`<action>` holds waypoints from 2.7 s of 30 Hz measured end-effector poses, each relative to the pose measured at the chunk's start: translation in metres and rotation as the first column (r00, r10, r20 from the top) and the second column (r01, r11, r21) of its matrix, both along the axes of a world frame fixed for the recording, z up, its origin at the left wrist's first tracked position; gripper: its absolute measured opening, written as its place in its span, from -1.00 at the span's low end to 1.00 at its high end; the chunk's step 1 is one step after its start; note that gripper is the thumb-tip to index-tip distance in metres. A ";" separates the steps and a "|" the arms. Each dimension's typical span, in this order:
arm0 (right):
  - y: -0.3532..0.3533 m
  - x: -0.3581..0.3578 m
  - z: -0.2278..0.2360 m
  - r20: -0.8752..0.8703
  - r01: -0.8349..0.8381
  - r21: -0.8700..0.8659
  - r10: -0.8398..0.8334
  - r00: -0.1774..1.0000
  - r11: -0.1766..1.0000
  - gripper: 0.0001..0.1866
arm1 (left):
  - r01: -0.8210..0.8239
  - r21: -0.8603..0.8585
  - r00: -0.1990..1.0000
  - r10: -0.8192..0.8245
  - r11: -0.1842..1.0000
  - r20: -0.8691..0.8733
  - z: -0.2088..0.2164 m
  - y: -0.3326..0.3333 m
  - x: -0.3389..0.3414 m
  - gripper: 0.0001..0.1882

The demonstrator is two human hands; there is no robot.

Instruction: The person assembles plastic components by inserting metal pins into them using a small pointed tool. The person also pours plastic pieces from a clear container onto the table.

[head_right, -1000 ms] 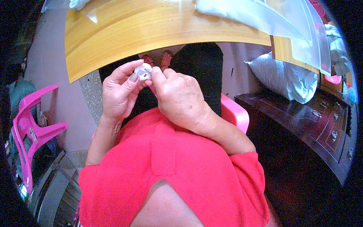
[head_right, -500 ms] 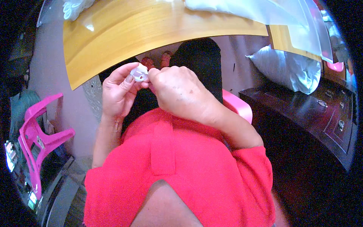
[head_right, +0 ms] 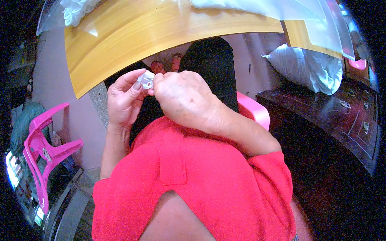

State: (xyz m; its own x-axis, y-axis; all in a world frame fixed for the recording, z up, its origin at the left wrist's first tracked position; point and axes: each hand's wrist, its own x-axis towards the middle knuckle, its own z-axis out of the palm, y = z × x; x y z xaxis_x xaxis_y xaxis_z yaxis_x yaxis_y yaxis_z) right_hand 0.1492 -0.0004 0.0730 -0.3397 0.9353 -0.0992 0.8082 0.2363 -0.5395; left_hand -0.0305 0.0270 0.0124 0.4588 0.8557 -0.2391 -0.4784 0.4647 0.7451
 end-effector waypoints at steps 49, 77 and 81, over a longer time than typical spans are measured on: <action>-0.018 -0.004 -0.039 -0.315 0.131 0.041 -0.112 0.943 0.991 -0.93 | 0.041 0.064 0.997 -0.037 0.997 -0.062 -0.006 -0.007 0.009 -0.65; -0.015 0.018 -0.006 -0.212 0.004 -0.033 -0.011 0.977 0.999 -0.89 | 0.084 0.132 0.987 -0.065 0.988 -0.145 0.000 0.002 0.001 -0.67; -0.020 0.014 -0.007 -0.215 0.033 0.029 -0.026 0.976 0.999 -0.75 | 0.096 0.063 0.995 -0.096 0.993 -0.014 0.000 0.002 0.000 -0.66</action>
State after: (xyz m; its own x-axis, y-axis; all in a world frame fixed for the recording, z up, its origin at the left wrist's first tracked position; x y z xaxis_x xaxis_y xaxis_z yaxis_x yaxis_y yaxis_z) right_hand 0.1635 -0.0207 0.0661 -0.3220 0.9467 0.0035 0.6810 0.2342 -0.6938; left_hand -0.0309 0.0285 0.0128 0.5372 0.8214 -0.1914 -0.4251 0.4598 0.7797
